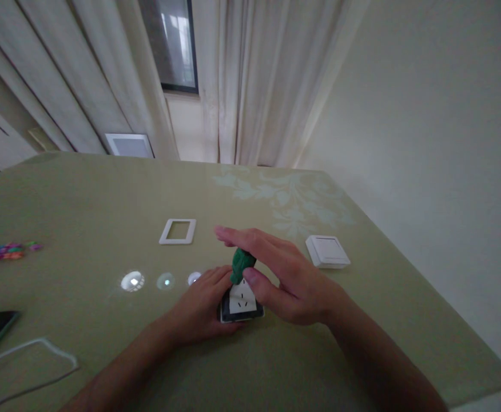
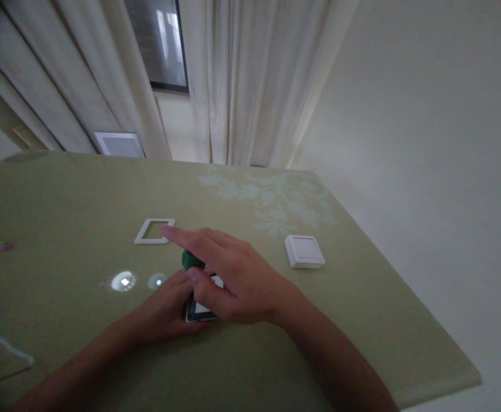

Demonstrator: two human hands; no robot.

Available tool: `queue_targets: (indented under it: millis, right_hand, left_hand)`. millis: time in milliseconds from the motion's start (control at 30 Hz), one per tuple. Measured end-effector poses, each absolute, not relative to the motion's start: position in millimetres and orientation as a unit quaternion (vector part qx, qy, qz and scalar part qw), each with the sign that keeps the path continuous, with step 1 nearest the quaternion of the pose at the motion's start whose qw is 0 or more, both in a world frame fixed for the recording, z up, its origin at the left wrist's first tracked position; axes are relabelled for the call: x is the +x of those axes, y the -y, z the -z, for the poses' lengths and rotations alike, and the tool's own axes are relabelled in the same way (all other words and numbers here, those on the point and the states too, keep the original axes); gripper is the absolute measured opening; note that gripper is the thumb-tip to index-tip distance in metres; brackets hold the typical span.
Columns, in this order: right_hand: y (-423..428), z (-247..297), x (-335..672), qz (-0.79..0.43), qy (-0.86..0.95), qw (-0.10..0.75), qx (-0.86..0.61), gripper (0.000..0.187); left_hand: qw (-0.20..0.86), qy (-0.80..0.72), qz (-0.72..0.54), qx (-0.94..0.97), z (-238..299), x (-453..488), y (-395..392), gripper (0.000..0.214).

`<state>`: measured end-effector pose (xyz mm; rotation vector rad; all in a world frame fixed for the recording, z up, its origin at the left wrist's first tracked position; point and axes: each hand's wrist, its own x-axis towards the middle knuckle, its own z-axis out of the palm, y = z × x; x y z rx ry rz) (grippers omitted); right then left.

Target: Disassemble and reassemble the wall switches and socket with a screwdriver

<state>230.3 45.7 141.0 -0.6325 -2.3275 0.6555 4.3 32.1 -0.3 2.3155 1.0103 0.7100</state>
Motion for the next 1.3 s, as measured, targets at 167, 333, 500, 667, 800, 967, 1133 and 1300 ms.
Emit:
queue_targets:
  millis: [167,333,500,667,800,967,1133,1300]
  right_hand:
    - [-44.6,-144.7,232.6,-0.223,0.889,0.327,-0.232,0.039]
    - [-46.3,-138.3,226.2,-0.07,0.885,0.367,-0.277,0.026]
    - [-49.6,-137.7,229.5,-0.045,0.874,0.383,-0.295,0.025]
    - [-56.6,-144.9,248.2,-0.018,0.838,0.422,-0.346,0.01]
    - [-66.0,-141.6,253.1,-0.029,0.839,0.399,-0.37,0.011]
    - [-70.3,-136.3,249.7,-0.059,0.842,0.39,-0.368,0.014]
    - [-66.7,-136.9,250.3,-0.068,0.841,0.396,-0.362,0.013]
    - [-65.7,-135.8,245.2,-0.064,0.845,0.395,-0.354,0.014]
  left_hand:
    - [0.254,-0.367,-0.235,0.863,-2.7,4.5,-31.3,0.055]
    - [0.27,-0.371,-0.227,0.859,0.5,4.6,-29.4,0.051]
    - [0.239,-0.374,-0.231,0.866,7.4,-0.4,-34.4,0.079]
    - [0.234,-0.4,-0.235,0.854,6.1,-7.1,-42.2,0.089]
    - [0.231,-0.406,-0.23,0.854,6.1,-9.0,-42.5,0.09]
    - [0.229,-0.408,-0.232,0.853,5.6,-8.4,-40.9,0.087]
    - [0.225,-0.409,-0.23,0.854,8.5,-7.8,-41.6,0.088]
    - [0.222,-0.41,-0.239,0.852,10.5,-8.1,-40.7,0.088]
